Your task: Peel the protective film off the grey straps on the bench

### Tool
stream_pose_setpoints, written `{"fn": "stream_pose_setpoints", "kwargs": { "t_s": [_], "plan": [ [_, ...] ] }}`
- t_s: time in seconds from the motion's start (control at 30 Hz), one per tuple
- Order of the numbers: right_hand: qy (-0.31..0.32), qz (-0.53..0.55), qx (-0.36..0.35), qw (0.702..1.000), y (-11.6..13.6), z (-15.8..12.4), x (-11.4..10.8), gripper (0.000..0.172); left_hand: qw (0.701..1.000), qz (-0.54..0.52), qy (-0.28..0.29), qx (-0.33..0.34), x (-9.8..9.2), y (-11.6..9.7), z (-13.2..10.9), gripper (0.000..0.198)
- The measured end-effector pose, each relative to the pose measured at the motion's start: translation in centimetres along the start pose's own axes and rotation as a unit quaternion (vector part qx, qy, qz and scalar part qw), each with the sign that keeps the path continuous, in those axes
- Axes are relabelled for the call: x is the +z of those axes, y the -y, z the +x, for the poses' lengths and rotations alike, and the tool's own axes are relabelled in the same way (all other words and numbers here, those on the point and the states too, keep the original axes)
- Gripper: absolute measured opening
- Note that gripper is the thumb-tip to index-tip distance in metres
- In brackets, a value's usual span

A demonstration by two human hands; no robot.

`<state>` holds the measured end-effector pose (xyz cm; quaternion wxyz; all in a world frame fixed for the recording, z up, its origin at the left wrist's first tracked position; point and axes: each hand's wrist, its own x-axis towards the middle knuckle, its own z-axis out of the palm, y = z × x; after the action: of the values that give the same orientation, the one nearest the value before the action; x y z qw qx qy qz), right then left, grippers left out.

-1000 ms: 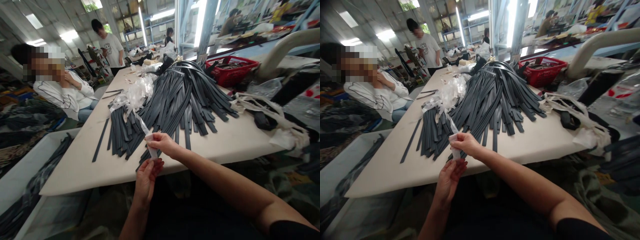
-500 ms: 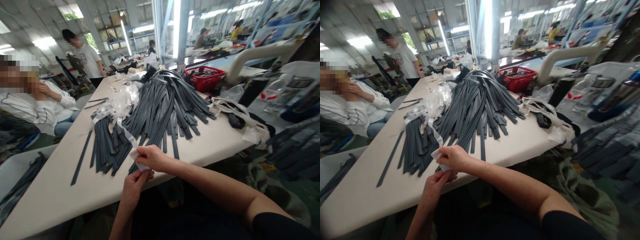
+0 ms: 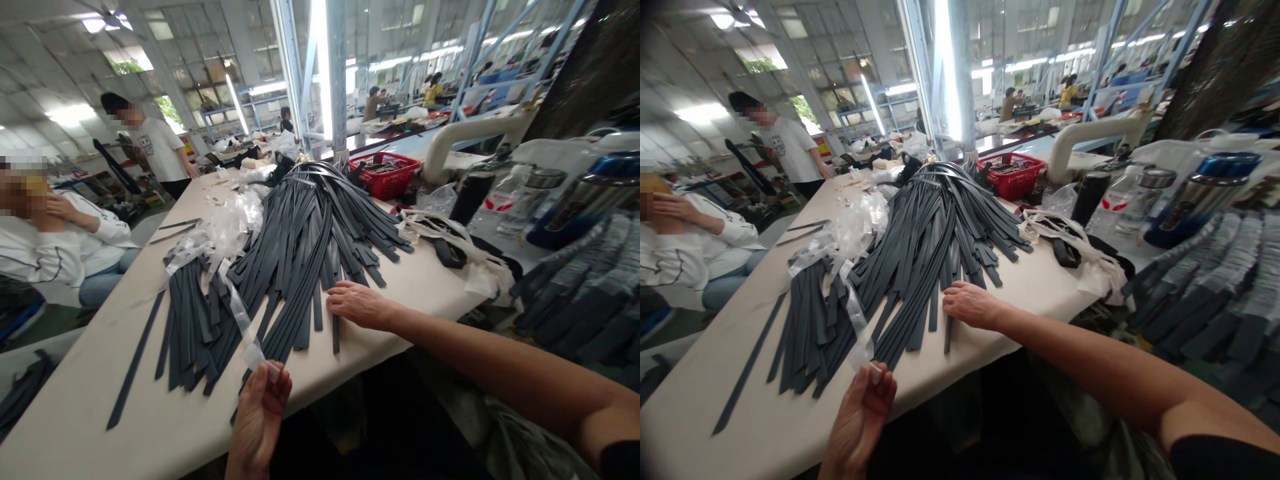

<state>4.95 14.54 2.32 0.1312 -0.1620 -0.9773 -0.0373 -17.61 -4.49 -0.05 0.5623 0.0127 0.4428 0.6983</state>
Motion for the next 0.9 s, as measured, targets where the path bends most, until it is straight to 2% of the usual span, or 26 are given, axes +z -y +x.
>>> {"fn": "stream_pose_setpoints", "kwargs": {
  "t_s": [0.07,0.17,0.27,0.4,0.47,0.63,0.9],
  "plan": [
    [0.002,0.01,-0.009,1.0,0.0,0.6,0.2,0.013,0.999,-0.024,-0.028,-0.017,0.8,0.0,0.0,0.005],
    [-0.024,0.045,0.019,0.999,1.6,1.1,0.2,0.015,0.997,-0.052,-0.054,-0.009,1.5,-0.3,-0.4,0.03],
    [-0.059,0.11,0.061,0.99,5.1,0.6,-0.2,0.026,0.996,-0.073,-0.05,0.02,1.8,-0.7,-0.6,0.029],
    [-0.091,0.274,0.141,0.947,9.7,-0.9,-0.8,0.028,0.994,-0.089,-0.037,0.047,1.8,-0.5,-0.3,0.019],
    [-0.092,0.31,0.17,0.931,11.1,-1.4,-0.8,0.029,0.995,-0.086,-0.029,0.047,1.8,-0.2,-0.2,0.013],
    [-0.082,0.287,0.207,0.932,12.0,-1.6,-0.2,0.027,0.997,-0.065,-0.005,0.036,2.0,0.8,-0.3,0.008],
    [-0.079,0.266,0.197,0.94,11.8,-2.2,0.1,0.027,0.997,-0.062,-0.011,0.04,1.4,0.9,-0.3,0.008]
  ]
}}
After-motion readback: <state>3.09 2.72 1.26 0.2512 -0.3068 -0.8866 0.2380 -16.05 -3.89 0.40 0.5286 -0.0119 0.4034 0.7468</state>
